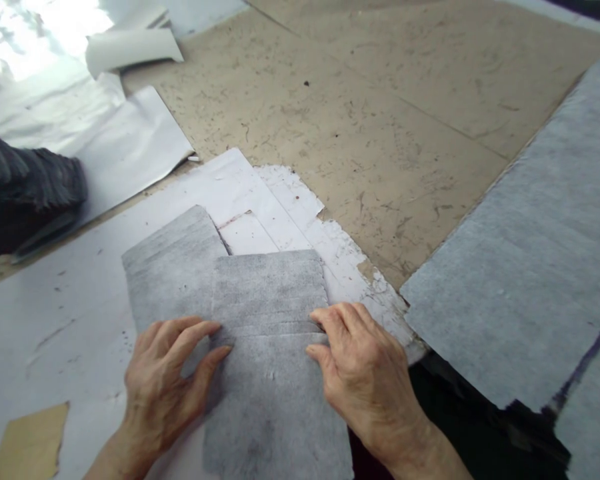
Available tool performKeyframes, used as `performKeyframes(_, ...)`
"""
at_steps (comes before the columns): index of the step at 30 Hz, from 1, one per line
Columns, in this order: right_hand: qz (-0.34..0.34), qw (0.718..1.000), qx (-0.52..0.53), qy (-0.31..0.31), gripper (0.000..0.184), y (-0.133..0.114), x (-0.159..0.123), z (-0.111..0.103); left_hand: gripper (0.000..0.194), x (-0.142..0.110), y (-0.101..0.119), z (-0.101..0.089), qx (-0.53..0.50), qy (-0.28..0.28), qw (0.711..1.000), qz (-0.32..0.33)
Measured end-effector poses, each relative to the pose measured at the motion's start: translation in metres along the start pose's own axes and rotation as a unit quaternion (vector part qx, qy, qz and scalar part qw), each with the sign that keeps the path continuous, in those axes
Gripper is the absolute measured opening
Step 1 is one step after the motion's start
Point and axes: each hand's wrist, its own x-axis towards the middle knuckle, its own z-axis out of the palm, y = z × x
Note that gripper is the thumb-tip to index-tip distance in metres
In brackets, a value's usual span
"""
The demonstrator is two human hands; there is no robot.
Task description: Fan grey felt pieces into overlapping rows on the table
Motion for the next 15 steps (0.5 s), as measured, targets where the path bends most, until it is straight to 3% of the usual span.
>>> performKeyframes(3,0.036,0.999,0.016,0.005,0.008,0.003,-0.004,0.005,0.016,0.0,0.0,0.001,-0.039,-0.018,0.999,-0.026)
performKeyframes(9,0.111,0.993,-0.005,0.034,0.024,-0.004,-0.012,0.011,0.018,0.0,0.001,0.003,-0.085,-0.046,0.99,-0.107)
performKeyframes(15,0.128,0.991,0.033,0.038,0.026,-0.006,-0.013,0.008,0.02,0.007,0.003,-0.001,-0.109,-0.083,0.979,-0.151)
